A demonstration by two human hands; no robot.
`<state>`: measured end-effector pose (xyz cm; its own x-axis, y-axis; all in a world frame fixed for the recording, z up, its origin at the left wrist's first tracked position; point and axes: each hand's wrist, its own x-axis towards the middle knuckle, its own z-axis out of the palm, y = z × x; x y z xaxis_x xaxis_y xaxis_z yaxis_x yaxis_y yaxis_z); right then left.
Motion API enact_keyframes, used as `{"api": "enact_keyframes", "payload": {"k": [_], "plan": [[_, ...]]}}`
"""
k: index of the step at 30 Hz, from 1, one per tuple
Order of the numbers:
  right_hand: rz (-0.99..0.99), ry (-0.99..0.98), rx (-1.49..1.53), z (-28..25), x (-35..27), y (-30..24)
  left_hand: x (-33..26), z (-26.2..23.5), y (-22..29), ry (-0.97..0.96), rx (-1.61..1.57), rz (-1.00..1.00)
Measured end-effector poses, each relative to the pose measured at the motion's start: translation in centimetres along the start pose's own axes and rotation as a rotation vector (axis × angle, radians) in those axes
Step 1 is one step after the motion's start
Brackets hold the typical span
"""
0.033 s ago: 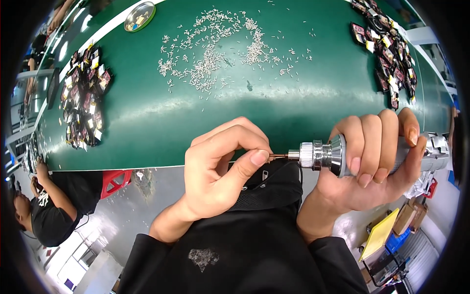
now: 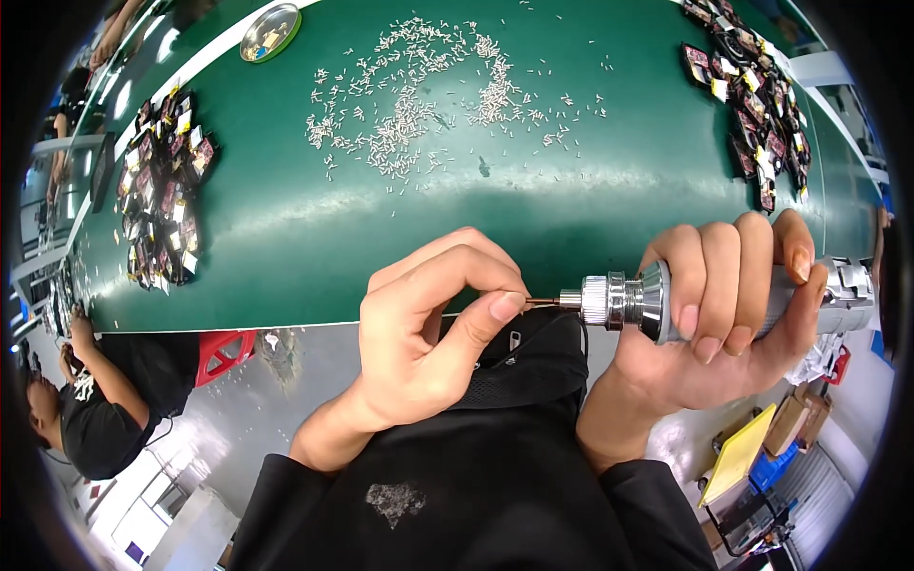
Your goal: Use an electric screwdriver to fasten components on small electronic parts at a factory assembly line.
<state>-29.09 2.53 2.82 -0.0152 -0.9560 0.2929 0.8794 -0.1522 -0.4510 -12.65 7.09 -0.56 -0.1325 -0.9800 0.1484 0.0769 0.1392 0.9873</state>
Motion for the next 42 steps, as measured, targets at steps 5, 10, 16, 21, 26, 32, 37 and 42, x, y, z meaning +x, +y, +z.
{"api": "enact_keyframes", "payload": {"k": [5, 10, 16, 21, 26, 32, 37, 42], "plan": [[-0.004, 0.013, -0.034, -0.8, 0.3, 0.0, 0.6, 0.4, -0.5, -0.022, 0.23, 0.092], [-0.025, 0.05, 0.002, -1.3, 1.0, 0.2, 2.1, -1.2, 0.0, 0.016, 0.437, 0.26], [-0.055, 0.356, 0.014, -3.2, 0.3, 0.9, 6.6, -8.0, 3.4, 0.212, 0.886, 0.289], [-0.003, 0.464, 0.077, -3.9, -0.6, 1.5, 17.2, -16.5, 2.5, 0.347, 1.002, 0.279], [0.011, 0.365, 0.044, -4.1, -1.1, 1.2, 25.6, -17.5, -1.0, 0.332, 1.499, 0.023], [0.071, 0.328, 0.022, -4.2, -1.4, 1.1, 27.5, -19.3, -4.1, 0.321, 1.36, 0.18], [0.079, 0.273, 0.067, -4.7, -1.0, 0.7, 21.0, -10.9, -0.1, -0.047, 1.143, 0.44], [0.135, 0.242, -0.035, -5.4, -3.2, -0.4, 8.4, -3.3, 1.5, -0.435, 0.902, 0.394]]}}
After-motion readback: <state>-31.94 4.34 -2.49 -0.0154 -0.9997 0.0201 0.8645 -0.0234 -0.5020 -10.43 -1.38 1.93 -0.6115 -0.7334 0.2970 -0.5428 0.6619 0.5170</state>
